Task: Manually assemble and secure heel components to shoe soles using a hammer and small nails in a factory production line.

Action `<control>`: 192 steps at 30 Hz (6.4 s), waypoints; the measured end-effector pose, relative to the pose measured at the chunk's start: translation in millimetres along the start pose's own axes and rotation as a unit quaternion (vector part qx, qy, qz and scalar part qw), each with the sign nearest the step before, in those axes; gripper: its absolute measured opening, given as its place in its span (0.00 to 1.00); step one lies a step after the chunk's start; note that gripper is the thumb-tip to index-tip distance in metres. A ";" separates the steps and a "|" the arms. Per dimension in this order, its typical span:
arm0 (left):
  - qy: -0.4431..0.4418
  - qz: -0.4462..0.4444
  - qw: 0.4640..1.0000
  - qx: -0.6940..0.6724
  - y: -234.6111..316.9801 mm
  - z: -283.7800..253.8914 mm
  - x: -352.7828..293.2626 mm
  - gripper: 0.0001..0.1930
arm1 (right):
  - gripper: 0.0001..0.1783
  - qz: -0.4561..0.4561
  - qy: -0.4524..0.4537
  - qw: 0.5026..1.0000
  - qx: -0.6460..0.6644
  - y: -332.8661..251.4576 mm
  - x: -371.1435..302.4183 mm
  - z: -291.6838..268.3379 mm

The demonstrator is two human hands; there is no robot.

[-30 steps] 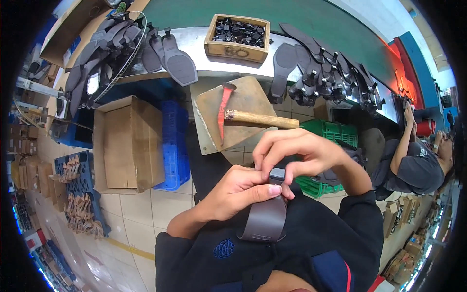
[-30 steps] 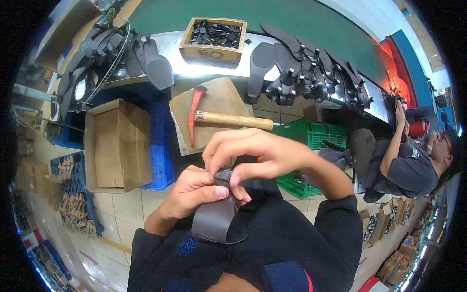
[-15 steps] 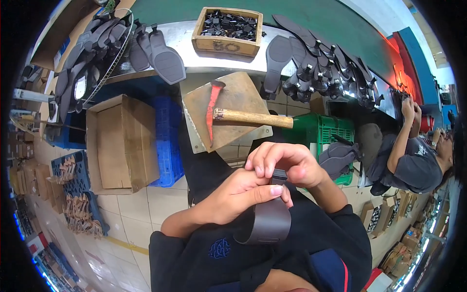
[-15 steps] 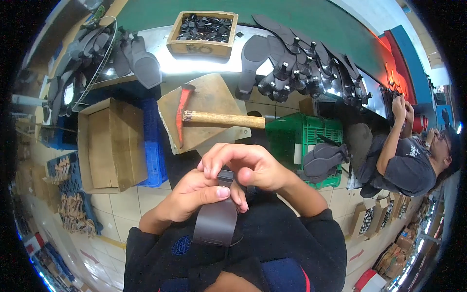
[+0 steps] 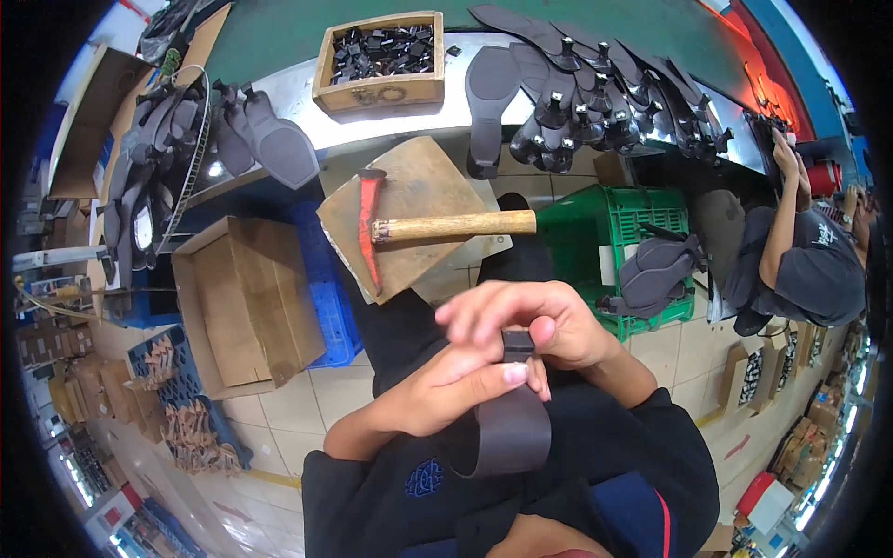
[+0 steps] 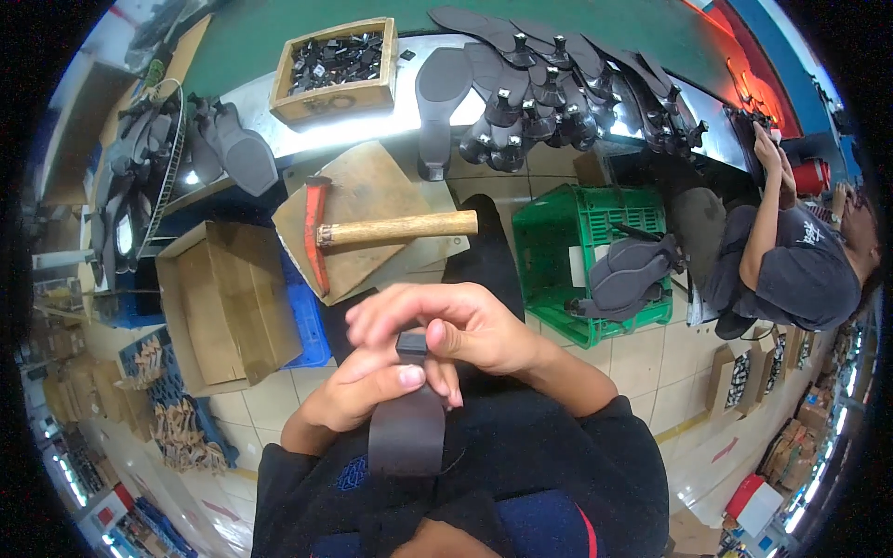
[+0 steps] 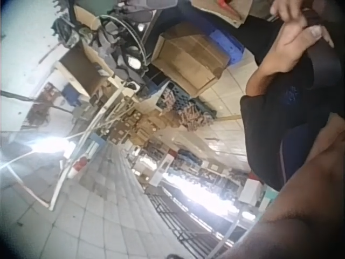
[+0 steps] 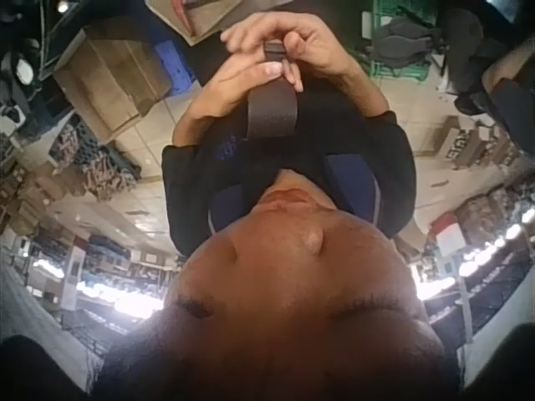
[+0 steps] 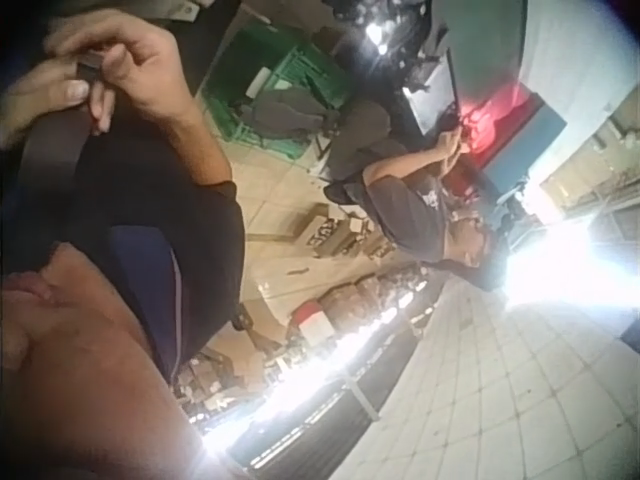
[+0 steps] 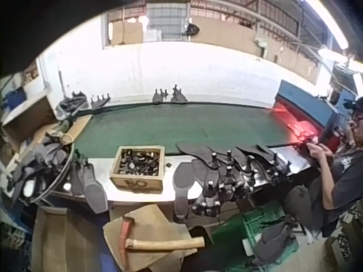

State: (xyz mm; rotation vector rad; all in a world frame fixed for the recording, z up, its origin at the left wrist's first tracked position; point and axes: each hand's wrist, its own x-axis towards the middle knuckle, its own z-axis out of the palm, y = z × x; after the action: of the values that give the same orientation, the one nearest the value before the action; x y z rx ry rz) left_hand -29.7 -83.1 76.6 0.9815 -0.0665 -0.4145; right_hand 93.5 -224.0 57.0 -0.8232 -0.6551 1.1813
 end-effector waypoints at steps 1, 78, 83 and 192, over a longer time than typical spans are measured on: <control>0.002 -0.004 1.000 0.006 2.9 2.6 2.8 0.17 | 0.39 -0.014 0.020 1.000 -0.004 3.2 1.2 -1.2; 0.629 0.150 0.627 0.434 123.7 -198.7 11.0 0.51 | 0.27 0.122 0.364 0.653 -0.653 4.8 99.0 -109.6; 0.669 0.100 0.384 0.629 108.9 -234.5 16.0 0.54 | 0.22 0.084 0.330 0.888 -0.308 57.2 113.3 -165.7; 0.338 0.433 0.771 0.323 87.5 -65.8 52.9 0.19 | 0.15 -0.200 0.245 0.919 -0.236 -59.0 51.1 -8.2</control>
State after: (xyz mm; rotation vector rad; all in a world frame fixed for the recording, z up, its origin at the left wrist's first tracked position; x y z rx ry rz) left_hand 61.9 -8.1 104.4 1.5983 0.0012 0.8977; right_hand 144.7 -186.0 102.7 -1.2679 -0.6525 0.4116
